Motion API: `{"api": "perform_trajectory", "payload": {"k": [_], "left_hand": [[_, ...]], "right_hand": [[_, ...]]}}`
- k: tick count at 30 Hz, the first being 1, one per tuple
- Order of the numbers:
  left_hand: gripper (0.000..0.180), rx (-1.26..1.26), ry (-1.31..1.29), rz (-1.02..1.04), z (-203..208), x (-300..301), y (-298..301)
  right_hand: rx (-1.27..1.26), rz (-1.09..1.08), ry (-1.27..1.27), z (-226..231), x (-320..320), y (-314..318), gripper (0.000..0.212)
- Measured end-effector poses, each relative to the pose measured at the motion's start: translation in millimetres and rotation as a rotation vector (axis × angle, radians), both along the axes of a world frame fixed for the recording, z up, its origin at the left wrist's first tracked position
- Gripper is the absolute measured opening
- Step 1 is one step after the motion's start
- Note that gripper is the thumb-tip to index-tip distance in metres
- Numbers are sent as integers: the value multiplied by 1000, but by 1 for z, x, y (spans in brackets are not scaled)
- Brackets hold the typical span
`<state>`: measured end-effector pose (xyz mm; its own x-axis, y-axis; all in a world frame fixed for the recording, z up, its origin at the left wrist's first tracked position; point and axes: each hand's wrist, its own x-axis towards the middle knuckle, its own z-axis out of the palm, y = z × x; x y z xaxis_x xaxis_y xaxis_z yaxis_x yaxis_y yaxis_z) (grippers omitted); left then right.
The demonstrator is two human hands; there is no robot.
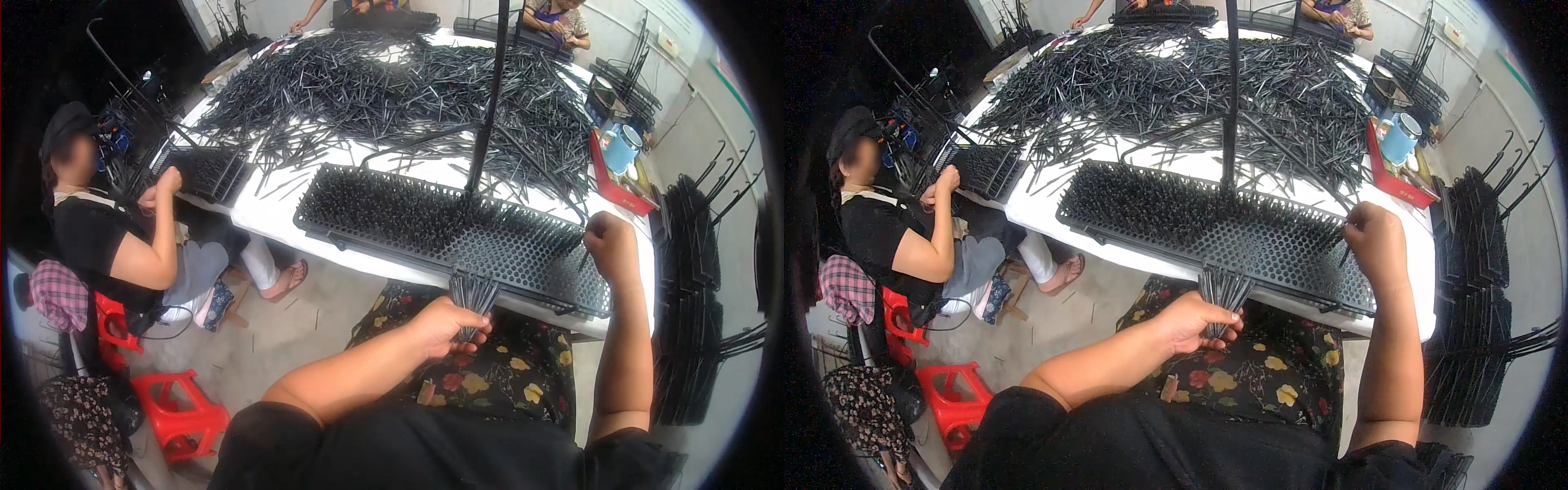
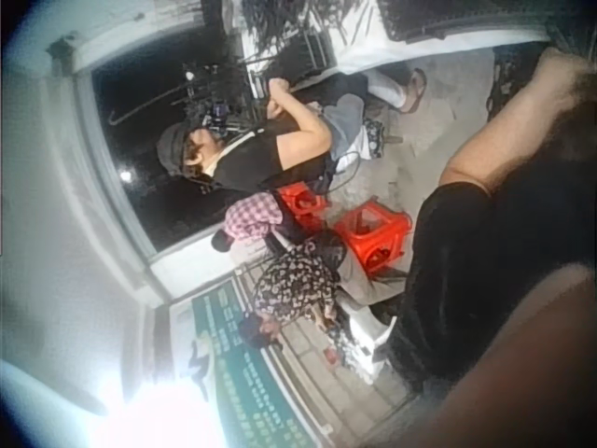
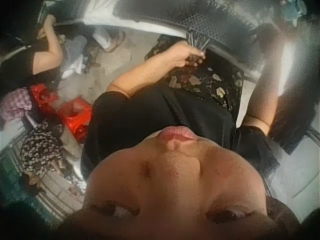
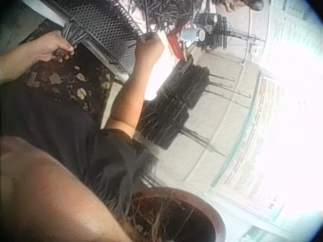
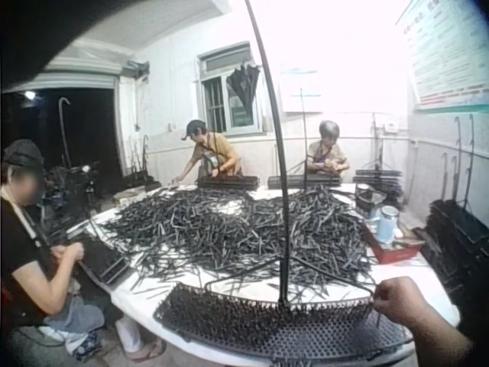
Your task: Inserting small black rods into a perforated base to assemble a grid-like component.
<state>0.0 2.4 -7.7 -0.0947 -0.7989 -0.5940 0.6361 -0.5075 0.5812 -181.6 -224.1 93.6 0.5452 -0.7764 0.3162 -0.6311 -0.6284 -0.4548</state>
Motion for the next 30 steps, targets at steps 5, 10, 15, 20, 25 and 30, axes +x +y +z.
{"api": "perform_trajectory", "payload": {"k": [5,10,15,20,25,30], "left_hand": [[19,5,-4,3,1,-1,1],[19,17,-2,1,0,-1,0],[19,9,5,3,-2,0,0],[24,-21,58,2,2,-1,1],[26,-34,58,-9,2,-1,1],[26,-43,-8,8,17,0,10]], "right_hand": [[9,3,-7,0,-8,7,11],[8,20,-21,-5,-12,6,12],[60,42,37,-7,-16,8,9],[149,5,-7,7,0,32,33],[239,68,-109,-3,23,46,41],[253,241,-137,-14,44,54,37]]}}
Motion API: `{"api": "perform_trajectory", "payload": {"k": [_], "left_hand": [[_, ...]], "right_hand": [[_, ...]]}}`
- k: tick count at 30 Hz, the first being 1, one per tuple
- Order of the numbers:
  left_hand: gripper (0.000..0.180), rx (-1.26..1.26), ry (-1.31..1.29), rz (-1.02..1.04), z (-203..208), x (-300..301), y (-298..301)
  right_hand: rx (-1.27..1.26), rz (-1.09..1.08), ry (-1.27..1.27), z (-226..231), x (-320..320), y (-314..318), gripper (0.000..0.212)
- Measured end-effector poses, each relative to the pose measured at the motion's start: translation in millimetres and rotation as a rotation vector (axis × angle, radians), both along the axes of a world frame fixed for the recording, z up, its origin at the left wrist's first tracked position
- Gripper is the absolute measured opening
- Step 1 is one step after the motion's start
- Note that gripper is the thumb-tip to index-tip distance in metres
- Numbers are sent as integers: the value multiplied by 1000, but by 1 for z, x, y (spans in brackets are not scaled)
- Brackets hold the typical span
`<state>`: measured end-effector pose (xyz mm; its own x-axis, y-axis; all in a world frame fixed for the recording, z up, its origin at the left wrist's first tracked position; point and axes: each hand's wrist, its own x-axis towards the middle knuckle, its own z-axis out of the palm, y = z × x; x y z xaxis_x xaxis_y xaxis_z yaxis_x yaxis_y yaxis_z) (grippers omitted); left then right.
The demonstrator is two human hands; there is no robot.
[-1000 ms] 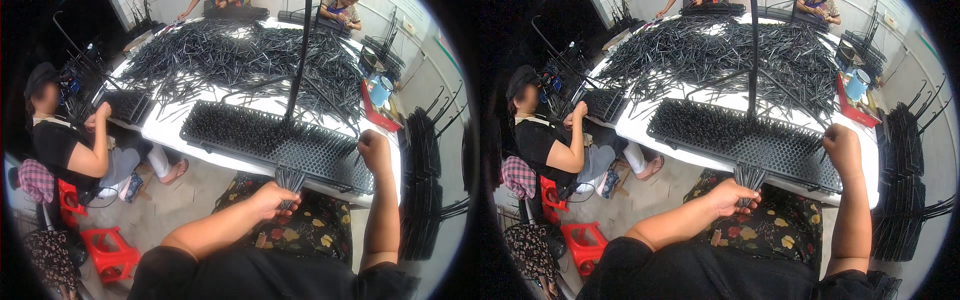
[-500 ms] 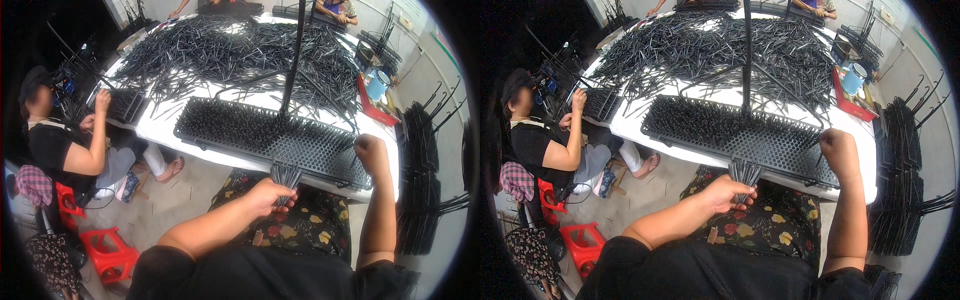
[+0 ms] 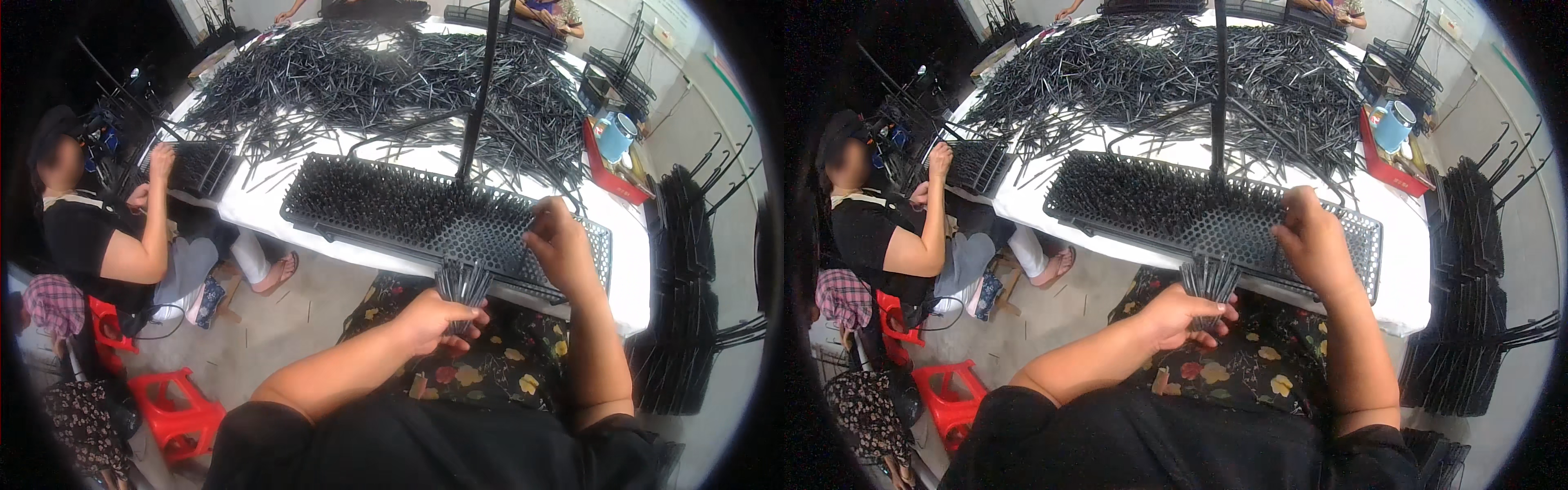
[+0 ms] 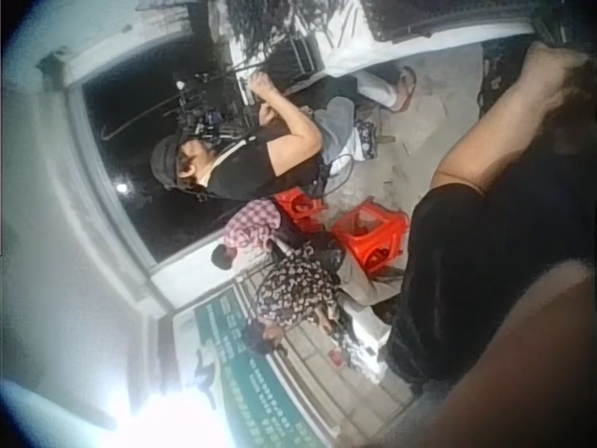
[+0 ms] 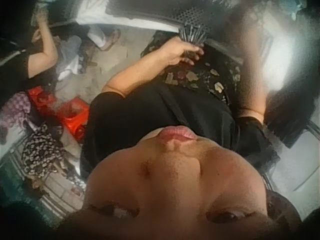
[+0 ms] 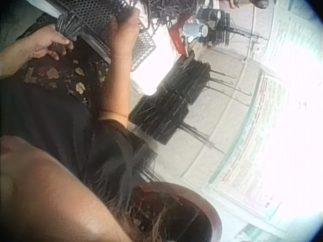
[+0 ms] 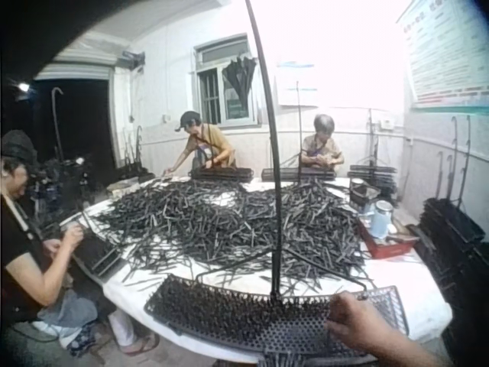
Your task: Inserting small black rods into a perforated base to assemble a grid-like component.
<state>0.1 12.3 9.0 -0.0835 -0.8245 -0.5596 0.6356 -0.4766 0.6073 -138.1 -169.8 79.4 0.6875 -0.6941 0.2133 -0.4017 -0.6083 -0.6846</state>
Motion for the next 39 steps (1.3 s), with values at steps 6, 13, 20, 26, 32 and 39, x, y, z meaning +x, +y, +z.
{"api": "perform_trajectory", "payload": {"k": [6,13,20,26,32,39], "left_hand": [[22,-29,-32,17,-2,-1,18],[29,-3,-3,73,-1,5,11],[33,13,-7,93,-13,7,-2],[33,3,70,150,-12,10,-3],[34,-39,169,120,-22,7,-5],[26,-21,159,140,-25,8,1]], "right_hand": [[-7,-13,-124,-9,20,1,34],[-142,9,-256,-29,43,-6,35],[-180,-28,-399,-44,43,-7,34],[-256,49,-502,-44,66,-2,27],[-192,-57,-333,-40,70,4,21],[-554,120,-212,-36,78,6,13]]}}
